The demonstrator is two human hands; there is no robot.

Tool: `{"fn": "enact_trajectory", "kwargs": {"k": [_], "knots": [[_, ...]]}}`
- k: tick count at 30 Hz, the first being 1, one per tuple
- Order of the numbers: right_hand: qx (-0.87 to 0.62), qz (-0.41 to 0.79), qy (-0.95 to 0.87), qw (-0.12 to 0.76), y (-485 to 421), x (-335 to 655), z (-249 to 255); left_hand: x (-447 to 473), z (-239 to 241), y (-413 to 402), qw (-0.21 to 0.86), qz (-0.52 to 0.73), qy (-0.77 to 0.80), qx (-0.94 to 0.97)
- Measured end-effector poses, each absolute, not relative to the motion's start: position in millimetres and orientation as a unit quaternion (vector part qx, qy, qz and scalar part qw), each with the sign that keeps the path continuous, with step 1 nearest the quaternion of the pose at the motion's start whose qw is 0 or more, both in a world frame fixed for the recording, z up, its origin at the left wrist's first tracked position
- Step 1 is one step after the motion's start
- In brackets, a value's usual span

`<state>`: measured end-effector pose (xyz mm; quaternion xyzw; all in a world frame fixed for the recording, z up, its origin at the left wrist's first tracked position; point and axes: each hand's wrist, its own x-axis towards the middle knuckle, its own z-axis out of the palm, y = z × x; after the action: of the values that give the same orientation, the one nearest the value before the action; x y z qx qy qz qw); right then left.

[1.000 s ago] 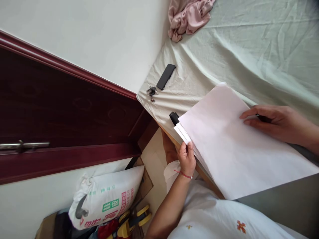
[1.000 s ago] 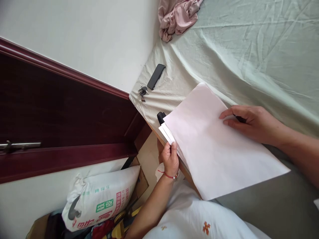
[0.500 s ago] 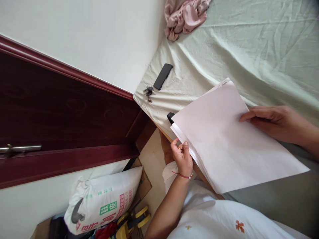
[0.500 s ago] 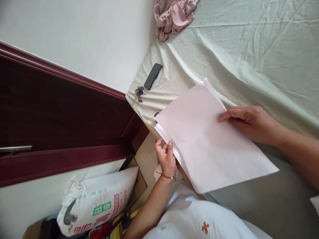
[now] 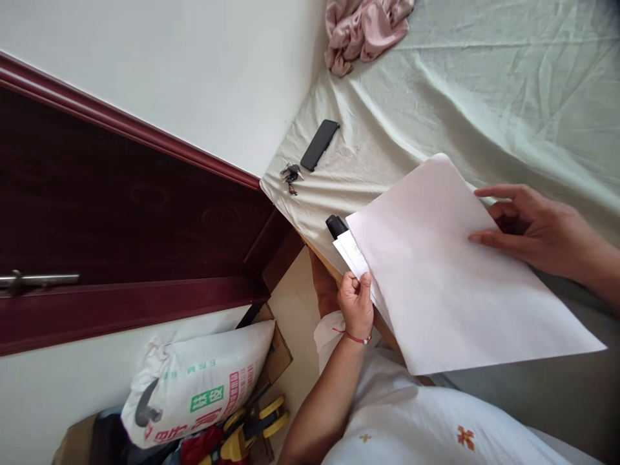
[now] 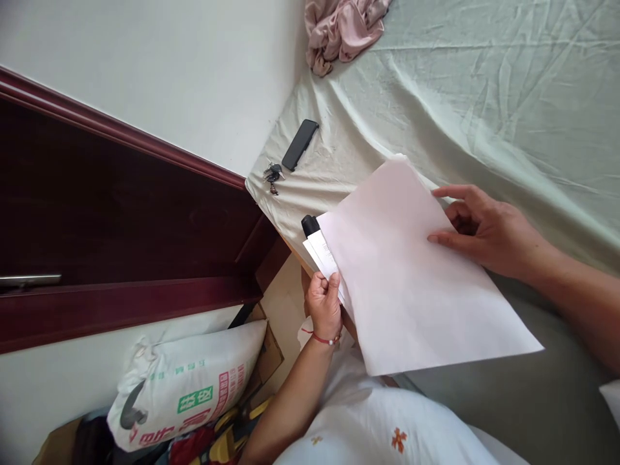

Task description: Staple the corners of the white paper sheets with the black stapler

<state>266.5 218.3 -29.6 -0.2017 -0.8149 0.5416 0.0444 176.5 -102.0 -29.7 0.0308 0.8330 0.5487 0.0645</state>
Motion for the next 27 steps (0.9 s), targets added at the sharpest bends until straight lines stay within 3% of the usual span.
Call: {"fn": "enact_trajectory", "kwargs": {"k": [4,7,18,27], "knots": [[-0.194,0.517,-0.831,-0.064,226,267,-25,177,-32,-100,0.060,0.568,0.821,0.012],[-0.146,0.483,-0.859,-0.092,229,268,-24,178,-32,-101,0.059,0.570,0.820,-0.002],[-0.061,0.426,-0.901,-0.056,232,268,-30,179,-29,-99,0.052,0.563,0.825,-0.001],[-0.105,0.454,-0.883,-0.049,226,270,-22,178,-28,-104,0.066,0.539,0.839,0.037]]}}
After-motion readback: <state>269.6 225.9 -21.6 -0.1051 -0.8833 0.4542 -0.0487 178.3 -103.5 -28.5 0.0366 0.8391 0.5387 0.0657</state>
